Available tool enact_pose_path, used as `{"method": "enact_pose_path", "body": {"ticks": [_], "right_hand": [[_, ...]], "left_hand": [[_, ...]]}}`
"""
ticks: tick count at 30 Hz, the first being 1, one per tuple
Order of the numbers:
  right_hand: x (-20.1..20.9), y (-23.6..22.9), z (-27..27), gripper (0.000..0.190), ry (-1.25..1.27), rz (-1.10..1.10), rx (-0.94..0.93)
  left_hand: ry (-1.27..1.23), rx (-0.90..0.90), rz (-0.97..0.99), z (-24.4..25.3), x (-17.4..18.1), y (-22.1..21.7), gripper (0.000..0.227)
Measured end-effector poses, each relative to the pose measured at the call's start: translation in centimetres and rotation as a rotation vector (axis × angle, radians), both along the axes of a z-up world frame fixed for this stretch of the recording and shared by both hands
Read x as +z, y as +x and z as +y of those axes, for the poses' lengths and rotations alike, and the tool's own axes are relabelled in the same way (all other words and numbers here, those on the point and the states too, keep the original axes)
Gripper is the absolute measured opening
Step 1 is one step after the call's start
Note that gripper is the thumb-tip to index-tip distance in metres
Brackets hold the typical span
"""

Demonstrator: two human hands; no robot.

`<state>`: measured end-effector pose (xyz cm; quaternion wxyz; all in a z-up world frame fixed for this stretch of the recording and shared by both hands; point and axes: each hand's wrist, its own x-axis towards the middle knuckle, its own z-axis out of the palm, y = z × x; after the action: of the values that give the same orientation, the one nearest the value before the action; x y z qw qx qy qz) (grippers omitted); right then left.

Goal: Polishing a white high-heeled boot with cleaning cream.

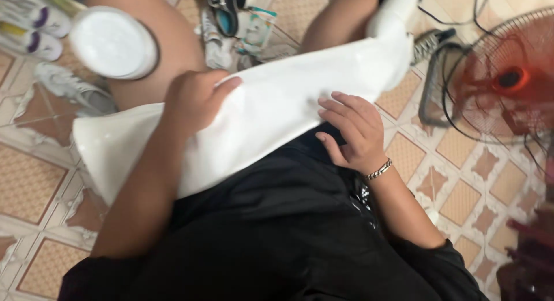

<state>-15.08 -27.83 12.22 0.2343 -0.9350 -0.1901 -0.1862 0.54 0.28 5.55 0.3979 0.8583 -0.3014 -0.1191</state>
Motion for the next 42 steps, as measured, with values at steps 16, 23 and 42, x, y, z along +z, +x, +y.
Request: {"method": "enact_pose_path", "body": {"ticks": [16, 23, 42], "right_hand": [[-4.3, 0.4, -3.0, 0.046, -0.125, 0.265, 0.026], [-7.3, -0.1, -7.7, 0.046, -0.003, 0.294, -0.376], [-7.9, 1.0, -2.8, 0.065, 0.261, 0.38, -0.234]], "left_hand": [[0.106, 0.064, 0.148, -0.9, 0.4, 0.7, 0.042], [0.033, 0.053, 0.158, -4.7, 0.9, 0.5, 0.039], [0.107, 0.021, 0.345, -4.2, -1.0, 1.4, 0.045]]}}
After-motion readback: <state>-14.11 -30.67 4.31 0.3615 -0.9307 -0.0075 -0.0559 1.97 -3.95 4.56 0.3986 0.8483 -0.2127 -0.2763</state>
